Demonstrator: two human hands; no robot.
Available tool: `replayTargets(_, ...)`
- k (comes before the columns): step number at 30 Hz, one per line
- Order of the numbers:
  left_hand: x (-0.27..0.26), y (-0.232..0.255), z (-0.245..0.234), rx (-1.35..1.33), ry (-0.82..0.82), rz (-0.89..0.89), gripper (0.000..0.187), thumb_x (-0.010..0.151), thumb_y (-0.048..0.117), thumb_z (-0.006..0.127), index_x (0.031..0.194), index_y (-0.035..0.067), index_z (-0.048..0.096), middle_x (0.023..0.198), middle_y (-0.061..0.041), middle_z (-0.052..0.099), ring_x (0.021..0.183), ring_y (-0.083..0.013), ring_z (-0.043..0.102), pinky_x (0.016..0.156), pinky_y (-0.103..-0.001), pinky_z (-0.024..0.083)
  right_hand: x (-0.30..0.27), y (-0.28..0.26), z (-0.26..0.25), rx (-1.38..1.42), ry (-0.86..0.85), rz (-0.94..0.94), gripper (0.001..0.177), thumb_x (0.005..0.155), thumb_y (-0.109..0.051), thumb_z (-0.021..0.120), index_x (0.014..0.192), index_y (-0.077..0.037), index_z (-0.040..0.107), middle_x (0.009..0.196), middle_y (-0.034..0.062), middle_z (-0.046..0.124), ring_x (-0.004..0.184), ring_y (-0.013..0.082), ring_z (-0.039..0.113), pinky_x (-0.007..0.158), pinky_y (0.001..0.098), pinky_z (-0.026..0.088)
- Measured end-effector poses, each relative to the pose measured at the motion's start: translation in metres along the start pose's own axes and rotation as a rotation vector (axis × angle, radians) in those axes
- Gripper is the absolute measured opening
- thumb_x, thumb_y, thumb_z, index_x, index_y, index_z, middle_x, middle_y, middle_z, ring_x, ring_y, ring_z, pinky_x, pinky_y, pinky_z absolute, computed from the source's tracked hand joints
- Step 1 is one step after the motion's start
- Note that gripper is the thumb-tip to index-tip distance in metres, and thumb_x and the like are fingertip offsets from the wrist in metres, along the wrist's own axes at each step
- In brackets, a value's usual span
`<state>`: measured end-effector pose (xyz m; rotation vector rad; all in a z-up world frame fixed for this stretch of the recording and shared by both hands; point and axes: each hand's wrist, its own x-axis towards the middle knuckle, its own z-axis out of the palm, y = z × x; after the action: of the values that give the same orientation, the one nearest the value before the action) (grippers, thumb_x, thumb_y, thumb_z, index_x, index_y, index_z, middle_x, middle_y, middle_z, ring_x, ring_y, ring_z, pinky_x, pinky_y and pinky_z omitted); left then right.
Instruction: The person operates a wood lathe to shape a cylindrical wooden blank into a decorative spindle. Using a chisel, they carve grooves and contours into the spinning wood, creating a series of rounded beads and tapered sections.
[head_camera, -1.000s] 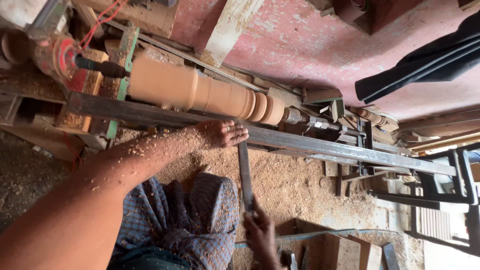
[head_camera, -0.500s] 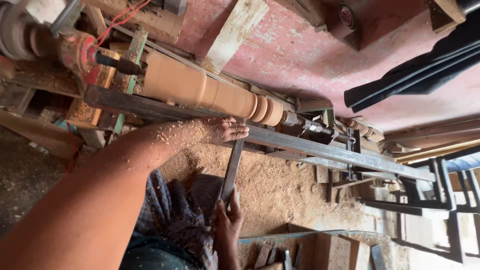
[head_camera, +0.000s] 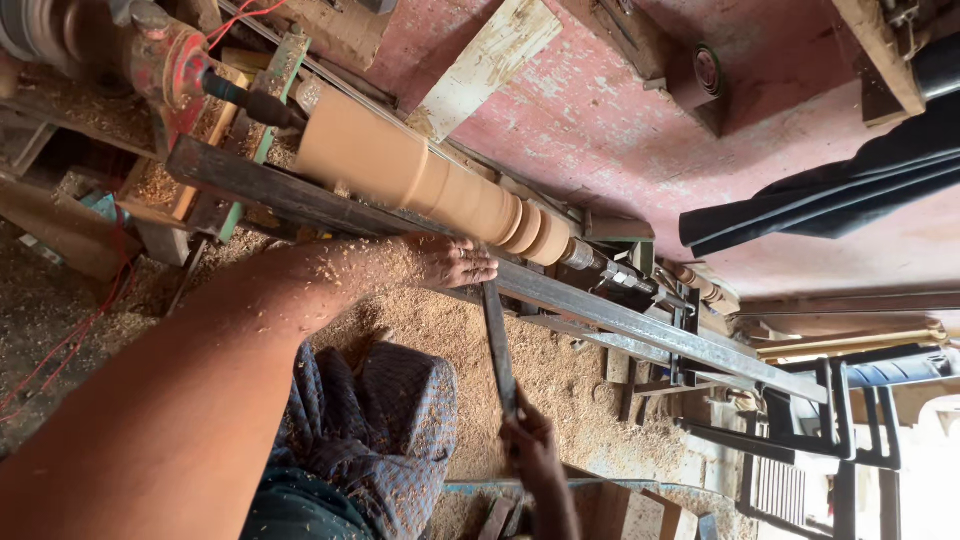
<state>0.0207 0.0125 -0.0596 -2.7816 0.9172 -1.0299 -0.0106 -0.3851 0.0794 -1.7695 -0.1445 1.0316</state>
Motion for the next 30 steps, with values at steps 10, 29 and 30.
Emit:
replayTargets(10, 0.01, 0.014, 0.007, -0.064, 0.072, -0.199, 0.044, 0.101, 0.018, 0.058, 0.144, 0.025, 0.056, 0.144, 0.004, 0.061, 0.128, -0.0206, 0.063, 0.109, -0.039, 0.051, -0.023, 0.003, 0.058, 0.015, 0.15, 0.028, 0.062, 0.093, -0.006, 0.061, 0.152, -0.018, 0.047, 0.059, 0.0029, 0.06, 0.035, 0.0066, 0.041, 0.028, 0.0241, 0.033)
replayTargets(29, 0.012, 0.01, -0.056, 0.081, -0.073, -0.114, 0.044, 0.099, 0.009, 0.059, 0.143, 0.009, 0.057, 0.145, -0.007, 0.06, 0.13, -0.0241, 0.059, 0.111, -0.038, 0.051, -0.034, 0.01, 0.219, 0.356, 0.385, -0.148, 0.061, 0.097, -0.003, 0.063, 0.156, -0.006, 0.044, 0.063, -0.0047, 0.051, 0.05, 0.003, 0.043, 0.041, 0.0231, 0.034)
replayTargets(30, 0.012, 0.011, -0.068, 0.108, -0.088, -0.088, 0.043, 0.1, 0.01, 0.059, 0.143, 0.007, 0.057, 0.144, -0.009, 0.06, 0.129, -0.0261, 0.059, 0.109, -0.039, 0.052, -0.039, 0.008, 0.211, 0.246, 0.369, -0.144, 0.063, 0.096, -0.003, 0.063, 0.156, -0.007, 0.042, 0.06, -0.0037, 0.051, 0.048, 0.0036, 0.042, 0.04, 0.0235, 0.032)
